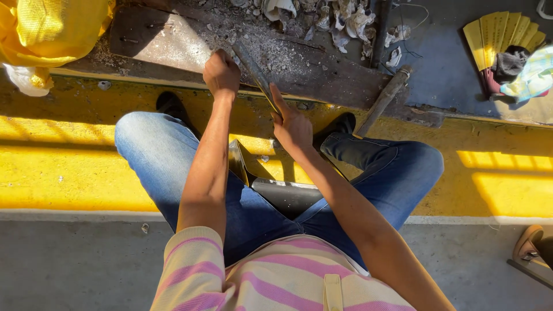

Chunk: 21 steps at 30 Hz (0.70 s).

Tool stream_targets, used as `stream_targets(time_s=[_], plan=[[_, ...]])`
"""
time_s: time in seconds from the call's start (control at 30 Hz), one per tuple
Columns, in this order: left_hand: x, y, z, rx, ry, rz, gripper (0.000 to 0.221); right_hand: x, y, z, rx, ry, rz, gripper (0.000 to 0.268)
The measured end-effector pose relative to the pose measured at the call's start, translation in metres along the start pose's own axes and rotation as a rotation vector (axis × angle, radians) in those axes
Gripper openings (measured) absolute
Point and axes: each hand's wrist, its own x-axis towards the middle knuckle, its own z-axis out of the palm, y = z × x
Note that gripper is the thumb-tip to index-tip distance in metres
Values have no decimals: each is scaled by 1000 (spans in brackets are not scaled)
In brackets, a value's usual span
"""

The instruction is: Crushing empty shells on a wooden surface using a metal pipe as a tool.

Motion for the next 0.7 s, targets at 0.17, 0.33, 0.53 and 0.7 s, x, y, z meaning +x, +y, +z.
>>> stream_targets(time_s=[0.17, 0.33, 0.53, 0.7], plan=[[-4, -5, -1, 195, 86, 436, 5, 3, -10, -4, 1468, -403, 706, 70], [2, -12, 3, 178, 85, 343, 3, 3, -5, -15, 575, -164, 289, 71], [1, 12, -21, 35, -30, 119, 6, 2, 29, -23, 517, 2, 38, 72], [17, -13, 5, -85, -133, 120, 4, -6, 44, -39, 761, 41, 118, 67]])
